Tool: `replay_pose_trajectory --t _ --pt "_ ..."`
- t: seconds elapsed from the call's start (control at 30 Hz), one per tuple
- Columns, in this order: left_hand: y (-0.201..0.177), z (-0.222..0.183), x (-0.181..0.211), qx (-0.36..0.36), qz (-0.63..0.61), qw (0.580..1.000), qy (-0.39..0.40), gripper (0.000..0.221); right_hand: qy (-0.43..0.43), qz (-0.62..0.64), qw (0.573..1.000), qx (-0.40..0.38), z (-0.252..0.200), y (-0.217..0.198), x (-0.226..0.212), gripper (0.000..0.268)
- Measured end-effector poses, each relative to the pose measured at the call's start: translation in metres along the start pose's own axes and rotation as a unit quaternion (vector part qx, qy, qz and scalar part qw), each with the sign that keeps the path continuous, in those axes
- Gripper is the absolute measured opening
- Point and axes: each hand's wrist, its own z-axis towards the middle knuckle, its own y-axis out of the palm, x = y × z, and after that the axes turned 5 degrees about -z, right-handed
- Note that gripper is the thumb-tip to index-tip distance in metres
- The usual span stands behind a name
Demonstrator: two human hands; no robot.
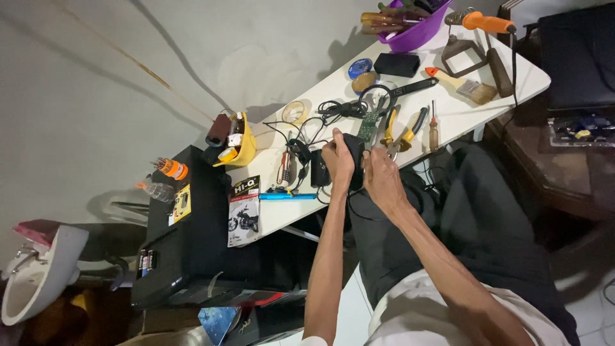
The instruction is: Fitting a printed circuit board into a plastic housing for a small electronic device.
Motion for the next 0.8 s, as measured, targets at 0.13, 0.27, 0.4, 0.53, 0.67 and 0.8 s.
replay_pose_trajectory --t 0.13,0.27,0.4,0.53,0.67,0.8 --pt "0.0 -0.002 -0.002 -0.016 -0.013 1.0 0.007 0.059 0.003 0.011 1.0 0.001 0.006 -0.01 -0.018 0.029" --pt "0.0 -0.005 -0.003 -0.028 -0.021 0.999 0.009 0.058 0.02 0.021 0.999 0.02 0.007 -0.011 -0.024 0.035" --pt "-0.003 -0.011 0.014 -0.023 -0.016 1.0 0.011 0.058 -0.003 0.052 0.996 -0.069 0.009 -0.031 -0.017 0.031" --pt "-0.004 -0.006 0.003 -0.018 -0.013 1.0 0.017 0.059 -0.02 0.009 0.994 -0.103 -0.008 -0.024 0.001 0.03" --pt "-0.007 0.003 0.006 -0.008 -0.044 0.999 0.026 0.058 -0.027 0.062 0.986 -0.154 -0.017 -0.042 -0.016 0.024" --pt "-0.01 -0.003 0.004 -0.02 -0.03 0.999 0.027 0.059 -0.042 0.107 0.976 -0.186 -0.001 -0.086 -0.049 0.026"
